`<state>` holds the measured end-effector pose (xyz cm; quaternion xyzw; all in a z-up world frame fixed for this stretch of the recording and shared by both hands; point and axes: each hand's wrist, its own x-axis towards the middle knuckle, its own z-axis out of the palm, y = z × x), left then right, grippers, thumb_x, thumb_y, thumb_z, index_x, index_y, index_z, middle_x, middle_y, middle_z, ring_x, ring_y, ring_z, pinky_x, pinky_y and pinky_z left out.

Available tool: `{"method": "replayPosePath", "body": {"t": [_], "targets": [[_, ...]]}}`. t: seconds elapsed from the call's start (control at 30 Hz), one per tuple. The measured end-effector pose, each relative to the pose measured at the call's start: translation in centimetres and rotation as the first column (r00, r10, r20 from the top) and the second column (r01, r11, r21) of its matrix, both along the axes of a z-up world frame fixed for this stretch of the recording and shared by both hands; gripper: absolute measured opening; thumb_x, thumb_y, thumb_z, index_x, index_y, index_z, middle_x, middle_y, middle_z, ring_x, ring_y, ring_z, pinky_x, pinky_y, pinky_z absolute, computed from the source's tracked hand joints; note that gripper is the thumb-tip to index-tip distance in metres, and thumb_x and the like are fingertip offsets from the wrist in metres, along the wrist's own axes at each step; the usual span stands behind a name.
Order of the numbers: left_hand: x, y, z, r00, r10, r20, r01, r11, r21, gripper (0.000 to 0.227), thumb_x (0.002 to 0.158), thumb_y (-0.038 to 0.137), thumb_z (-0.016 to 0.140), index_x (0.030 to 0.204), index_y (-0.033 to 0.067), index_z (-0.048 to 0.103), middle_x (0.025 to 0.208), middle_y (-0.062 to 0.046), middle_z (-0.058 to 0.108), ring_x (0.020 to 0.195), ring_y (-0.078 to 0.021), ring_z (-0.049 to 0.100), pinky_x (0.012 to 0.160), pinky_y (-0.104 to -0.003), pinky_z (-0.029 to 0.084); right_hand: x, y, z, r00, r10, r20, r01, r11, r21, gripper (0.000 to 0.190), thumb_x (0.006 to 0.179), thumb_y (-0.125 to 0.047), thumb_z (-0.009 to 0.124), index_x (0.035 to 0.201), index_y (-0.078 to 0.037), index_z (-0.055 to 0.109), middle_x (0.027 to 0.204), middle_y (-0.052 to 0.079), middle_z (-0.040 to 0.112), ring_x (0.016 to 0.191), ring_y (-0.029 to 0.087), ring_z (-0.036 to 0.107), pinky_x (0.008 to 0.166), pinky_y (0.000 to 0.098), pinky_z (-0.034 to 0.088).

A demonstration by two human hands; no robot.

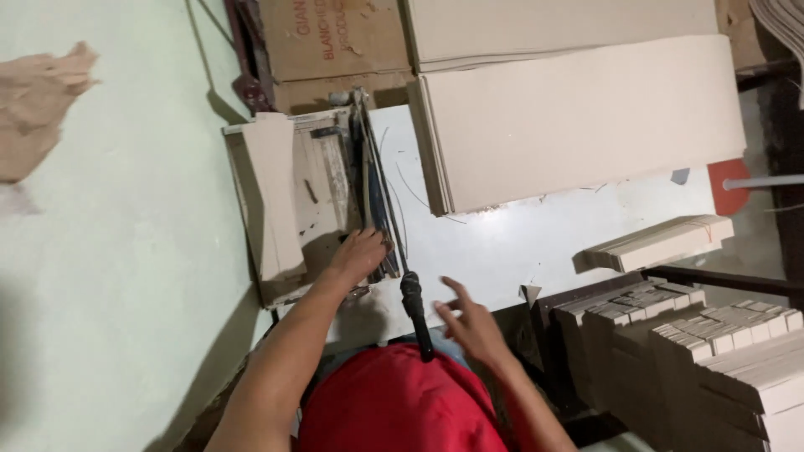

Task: The person uses a manual paper cutter to slice large sheets of white paper. They repeatedly place the paper under the blade, pull down the lever to cut, and then remove the cut pieces, stacking them on the side.

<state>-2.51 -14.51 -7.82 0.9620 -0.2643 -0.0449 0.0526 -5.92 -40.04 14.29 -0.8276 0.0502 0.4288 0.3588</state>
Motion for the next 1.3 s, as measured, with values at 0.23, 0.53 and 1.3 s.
{"method": "replayPosePath", "body": {"t": [0.23, 0.53, 1.3], "targets": [[-4.2, 2.7, 9.8, 0.989, 0.145, -0.002, -0.128, 0.868, -0.480, 0.009, 0.095, 0.005, 0.064, 0.104, 0.0088, 0.066, 0.109, -0.008, 0.063, 0.102, -0.0305, 0.060, 0.078, -0.040, 0.052, -5.0, -9.9, -10.7, 1.000, -0.012, 0.019, 0.017, 0.953, -0.302, 0.061, 0.096, -0.059, 0.051, 0.146, -0.025, 0.052, 0.110, 0.022, 0.077, 0.102, 0.040, 0.075, 0.093, 0.0474, 0.052], [-0.8, 4.7, 21.5, 0.922, 0.240, 0.302, -0.050, 0.851, -0.524, 0.017, 0.089, -0.001, 0.075, 0.106, 0.0014, 0.072, 0.108, -0.017, 0.071, 0.102, -0.0326, 0.067, 0.095, -0.044, 0.059, -9.1, -13.5, -14.5, 0.948, -0.299, -0.106, 0.261, 0.925, -0.276, 0.058, 0.093, -0.045, 0.059, 0.144, -0.017, 0.056, 0.106, 0.016, 0.080, 0.078, 0.025, 0.080, 0.074, 0.0353, 0.064], [7.9, 13.9, 11.5, 0.037, 0.607, -0.794, -0.994, -0.061, -0.092, 0.112, 0.089, 0.042, 0.075, 0.162, 0.0115, -0.004, 0.171, -0.014, 0.006, 0.156, -0.0381, 0.008, 0.126, -0.053, 0.014, -11.7, -15.9, -14.8, 0.701, -0.697, -0.148, 0.680, 0.717, -0.153, 0.056, 0.096, -0.033, 0.062, 0.144, -0.003, 0.055, 0.099, 0.029, 0.073, 0.071, 0.031, 0.069, 0.057, 0.0373, 0.052]]}}
